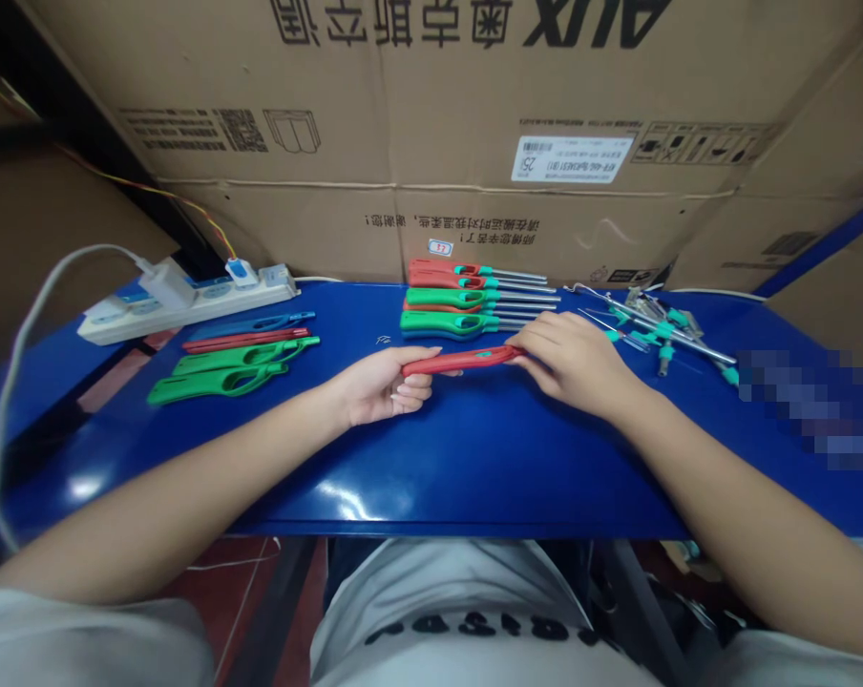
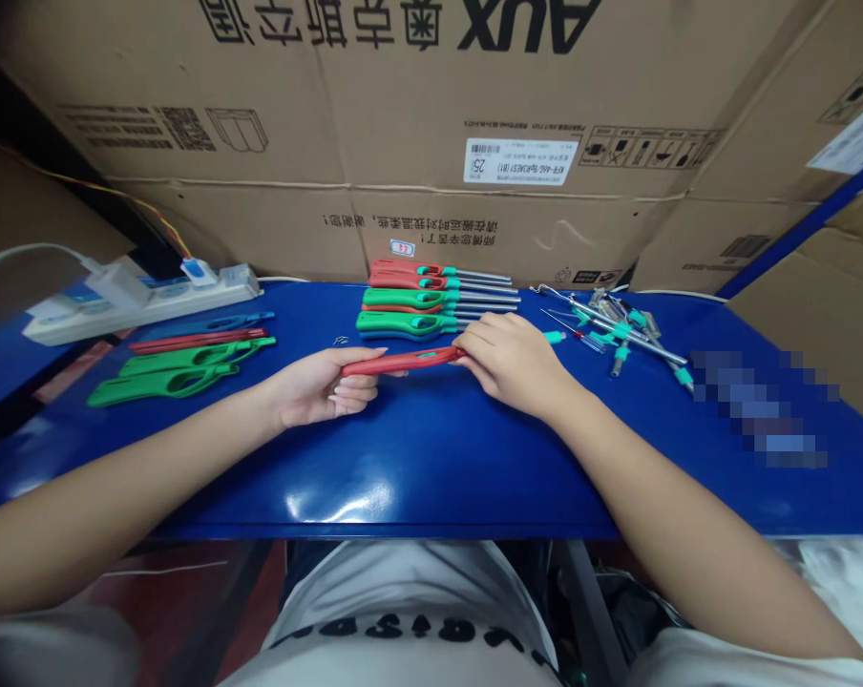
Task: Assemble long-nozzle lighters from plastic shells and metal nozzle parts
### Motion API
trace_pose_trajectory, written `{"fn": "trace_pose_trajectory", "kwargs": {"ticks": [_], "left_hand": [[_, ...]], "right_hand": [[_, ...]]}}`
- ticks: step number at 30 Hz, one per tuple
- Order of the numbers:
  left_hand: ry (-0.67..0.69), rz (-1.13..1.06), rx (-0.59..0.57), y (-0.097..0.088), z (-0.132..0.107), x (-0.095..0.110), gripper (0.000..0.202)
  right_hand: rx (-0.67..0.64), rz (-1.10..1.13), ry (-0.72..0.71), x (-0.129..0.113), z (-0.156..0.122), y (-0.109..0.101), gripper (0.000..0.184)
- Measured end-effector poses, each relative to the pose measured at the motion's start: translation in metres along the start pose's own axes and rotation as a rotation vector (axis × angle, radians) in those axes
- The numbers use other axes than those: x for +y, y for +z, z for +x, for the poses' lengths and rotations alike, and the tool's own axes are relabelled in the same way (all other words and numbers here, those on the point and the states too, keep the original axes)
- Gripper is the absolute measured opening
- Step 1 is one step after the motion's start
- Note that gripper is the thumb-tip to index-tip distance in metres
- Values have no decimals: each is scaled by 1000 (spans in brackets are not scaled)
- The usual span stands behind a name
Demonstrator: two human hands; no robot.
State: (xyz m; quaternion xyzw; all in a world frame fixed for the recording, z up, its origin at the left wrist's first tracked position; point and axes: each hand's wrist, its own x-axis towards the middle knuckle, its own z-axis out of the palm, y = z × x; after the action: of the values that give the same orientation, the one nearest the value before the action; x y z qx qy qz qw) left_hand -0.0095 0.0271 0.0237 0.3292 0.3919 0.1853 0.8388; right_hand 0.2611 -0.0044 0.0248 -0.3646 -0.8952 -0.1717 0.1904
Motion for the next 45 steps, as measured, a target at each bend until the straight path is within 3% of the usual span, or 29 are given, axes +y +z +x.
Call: {"fn": "trace_pose_trajectory", "kwargs": {"ticks": [3,5,8,11,13,21,28,32,37,41,45], "left_hand": [[76,123,53,0,3,-4,40],[196,292,111,0,4,-8,42],[541,757,204,-2,2,-13,40],[935,1286,219,-8,0,-17,39],[1054,1491,204,-11,-2,-19,39],[1025,1603,211,-15,-1,-15,35],[990,1662,125,-18,-3,-11,35],[966,1791,179,-14,-6,-14,35],[944,1953,290,1,-13,-23,36],[940,1992,262,10,-16,-29,37],[923,2020,262,10,-15,-31,35]], "right_hand": [[-41,-21,18,-2,1,-2,23],[-53,-36,21,-4,1,-3,23],[-62,-51,32,-6,1,-5,24],[-76,-34,42,-8,1,-5,22],[-76,-14,43,-7,1,-4,22],[-77,46,53,2,-1,-5,23],[-76,45,7,-2,0,-4,19],[-85,8,-10,-7,1,-2,17],[-90,-28,-46,-23,4,1,20],[-112,-2,-86,-44,8,5,20],[-150,24,-37,-56,11,8,23]]}}
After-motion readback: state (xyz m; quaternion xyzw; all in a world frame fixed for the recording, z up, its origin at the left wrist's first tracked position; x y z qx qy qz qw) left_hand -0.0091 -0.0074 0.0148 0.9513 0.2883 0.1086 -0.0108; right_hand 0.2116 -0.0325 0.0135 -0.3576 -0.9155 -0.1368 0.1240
